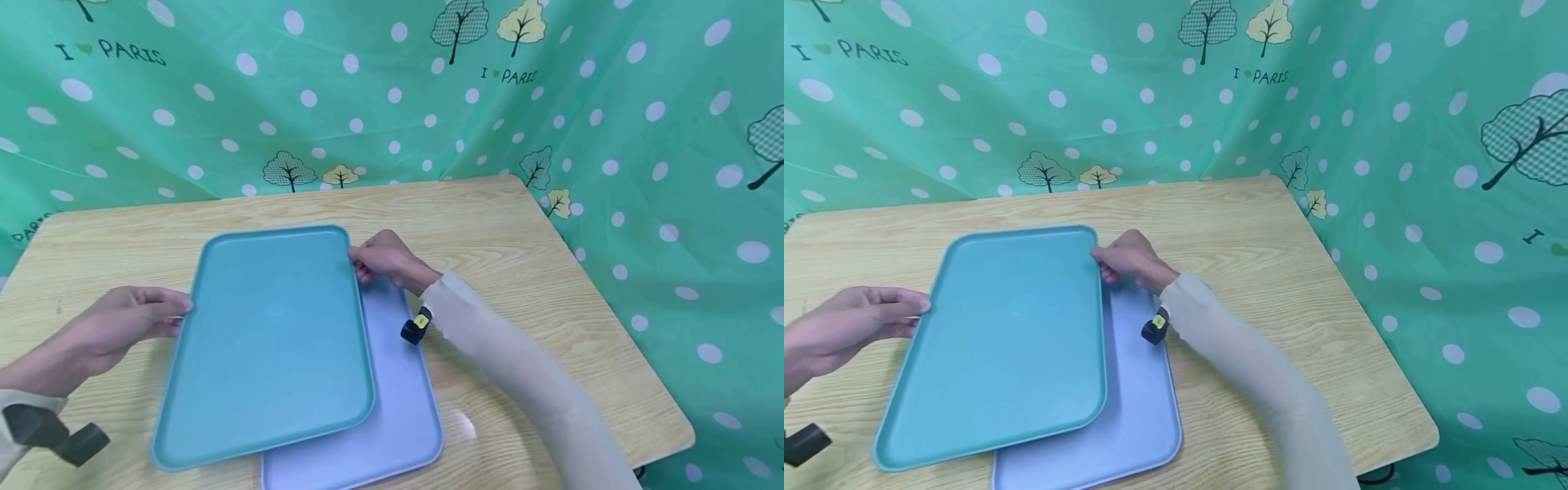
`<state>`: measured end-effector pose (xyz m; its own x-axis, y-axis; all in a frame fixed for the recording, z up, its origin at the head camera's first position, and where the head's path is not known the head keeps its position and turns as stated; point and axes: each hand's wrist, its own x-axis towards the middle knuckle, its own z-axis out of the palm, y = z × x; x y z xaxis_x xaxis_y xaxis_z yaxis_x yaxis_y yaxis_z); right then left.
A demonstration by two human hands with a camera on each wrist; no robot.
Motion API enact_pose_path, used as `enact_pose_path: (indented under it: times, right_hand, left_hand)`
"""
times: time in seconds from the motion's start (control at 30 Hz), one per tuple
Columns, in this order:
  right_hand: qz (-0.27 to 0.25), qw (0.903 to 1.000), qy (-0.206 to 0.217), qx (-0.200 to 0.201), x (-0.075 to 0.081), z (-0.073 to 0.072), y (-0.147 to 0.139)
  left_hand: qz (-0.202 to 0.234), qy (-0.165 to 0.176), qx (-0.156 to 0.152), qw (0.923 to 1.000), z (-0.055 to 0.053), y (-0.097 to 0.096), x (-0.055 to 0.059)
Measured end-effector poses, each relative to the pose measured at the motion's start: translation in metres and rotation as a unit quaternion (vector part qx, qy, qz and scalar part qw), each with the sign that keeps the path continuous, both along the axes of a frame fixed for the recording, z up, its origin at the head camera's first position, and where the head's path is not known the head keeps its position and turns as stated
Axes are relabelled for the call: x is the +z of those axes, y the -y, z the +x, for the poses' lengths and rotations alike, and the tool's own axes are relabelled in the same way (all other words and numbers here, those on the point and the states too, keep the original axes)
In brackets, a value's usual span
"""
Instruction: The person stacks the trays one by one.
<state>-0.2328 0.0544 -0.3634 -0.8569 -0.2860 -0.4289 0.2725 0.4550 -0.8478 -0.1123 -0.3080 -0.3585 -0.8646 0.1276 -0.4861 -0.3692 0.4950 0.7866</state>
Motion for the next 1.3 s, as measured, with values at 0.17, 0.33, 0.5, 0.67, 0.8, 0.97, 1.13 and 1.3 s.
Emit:
enact_pose_path:
  times: [0.17, 0.33, 0.5, 0.67, 0.8, 0.97, 1.13, 1.3]
  right_hand:
    - [-0.022, 0.9997, 0.004, -0.013, -0.002, 0.004, -0.016]
    - [-0.029, 0.9993, 0.007, -0.024, -0.003, 0.008, -0.032]
    - [-0.029, 0.9988, 0.018, -0.034, -0.008, 0.012, -0.045]
    - [-0.030, 0.9986, 0.023, -0.037, -0.012, 0.015, -0.053]
    - [-0.030, 0.9985, 0.027, -0.038, -0.015, 0.017, -0.057]
    - [-0.023, 0.9986, 0.030, -0.038, -0.018, 0.018, -0.063]
    - [-0.026, 0.9985, 0.029, -0.039, -0.020, 0.019, -0.065]
    - [-0.018, 0.9989, 0.020, -0.039, -0.021, 0.020, -0.066]
  left_hand:
    - [0.018, 0.002, -0.001, 0.9998, -0.001, -0.013, -0.004]
    - [0.031, 0.007, -0.001, 0.9995, -0.001, -0.028, -0.006]
    - [0.049, 0.014, 0.002, 0.9987, 0.000, -0.045, -0.009]
    - [0.060, 0.017, 0.006, 0.9980, 0.002, -0.055, -0.014]
    - [0.063, 0.017, 0.010, 0.9978, 0.004, -0.061, -0.017]
    - [0.066, 0.015, 0.012, 0.9976, 0.006, -0.067, -0.021]
    - [0.063, 0.021, 0.015, 0.9977, 0.010, -0.070, -0.024]
    - [0.070, 0.024, 0.019, 0.9970, 0.012, -0.073, -0.026]
